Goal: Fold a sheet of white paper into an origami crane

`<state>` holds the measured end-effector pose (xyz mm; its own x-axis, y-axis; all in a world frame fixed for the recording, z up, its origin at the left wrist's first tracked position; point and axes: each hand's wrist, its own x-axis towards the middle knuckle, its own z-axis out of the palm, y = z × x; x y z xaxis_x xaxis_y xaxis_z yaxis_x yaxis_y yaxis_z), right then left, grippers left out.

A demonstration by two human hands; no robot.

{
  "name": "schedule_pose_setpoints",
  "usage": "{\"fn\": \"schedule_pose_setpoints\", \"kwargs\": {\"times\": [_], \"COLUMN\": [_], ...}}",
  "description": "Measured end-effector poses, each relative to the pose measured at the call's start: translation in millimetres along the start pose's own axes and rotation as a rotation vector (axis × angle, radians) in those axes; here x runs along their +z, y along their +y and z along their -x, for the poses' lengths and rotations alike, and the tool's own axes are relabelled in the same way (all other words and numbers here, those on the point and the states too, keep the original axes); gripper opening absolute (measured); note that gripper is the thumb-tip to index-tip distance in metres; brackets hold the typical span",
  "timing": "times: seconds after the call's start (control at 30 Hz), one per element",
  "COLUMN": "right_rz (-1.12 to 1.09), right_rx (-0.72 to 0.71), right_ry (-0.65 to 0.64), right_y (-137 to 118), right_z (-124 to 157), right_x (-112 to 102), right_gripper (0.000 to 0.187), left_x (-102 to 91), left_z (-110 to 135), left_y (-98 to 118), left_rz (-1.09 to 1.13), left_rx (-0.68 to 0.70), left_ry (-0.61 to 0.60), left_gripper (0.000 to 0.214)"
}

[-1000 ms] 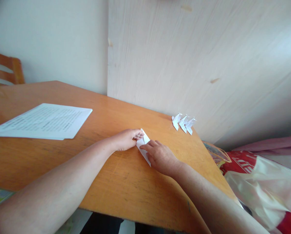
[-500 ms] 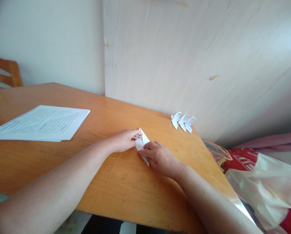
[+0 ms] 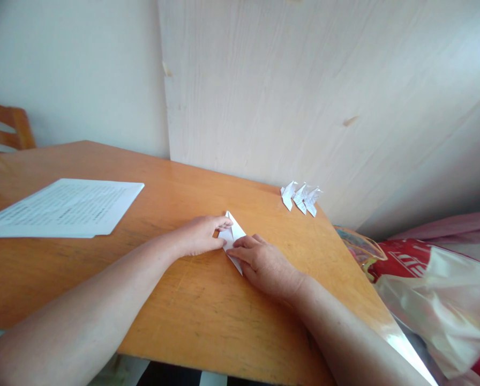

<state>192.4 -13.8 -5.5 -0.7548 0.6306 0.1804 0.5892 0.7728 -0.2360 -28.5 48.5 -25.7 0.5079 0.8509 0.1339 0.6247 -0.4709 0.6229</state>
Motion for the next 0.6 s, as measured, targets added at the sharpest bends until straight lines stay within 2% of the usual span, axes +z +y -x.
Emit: {"fn": "schedule_pose_setpoints", "kwargs": {"times": [0.13,0.3,0.4,0.6], "right_rz": [-0.027,-0.092,-0.127,-0.120], "right_rx": [-0.016,-0.035,-0.045,0.030], "right_ry": [-0.033,-0.034,-0.034,0.010], "right_y": [-3,-1,0,1], "right_z": [0,3,5,5], "right_x": [-6,-9,-8,-4], "right_gripper": [0.037,0.036,0.033,0.036], "left_x": [-2.1,-4.4,-4.7,-4.4], "left_z": [2,3,3,4], "left_y": [6,12,13,13], "left_rz": [-0.125,-0.219,-0.222,-0.252], "left_rx": [-0.035,-0.003,-0.007,-0.007], "left_ry": [0.034,0.035,0.033,0.028], "left_gripper": [0.046,0.036,0.039,0.044]}}
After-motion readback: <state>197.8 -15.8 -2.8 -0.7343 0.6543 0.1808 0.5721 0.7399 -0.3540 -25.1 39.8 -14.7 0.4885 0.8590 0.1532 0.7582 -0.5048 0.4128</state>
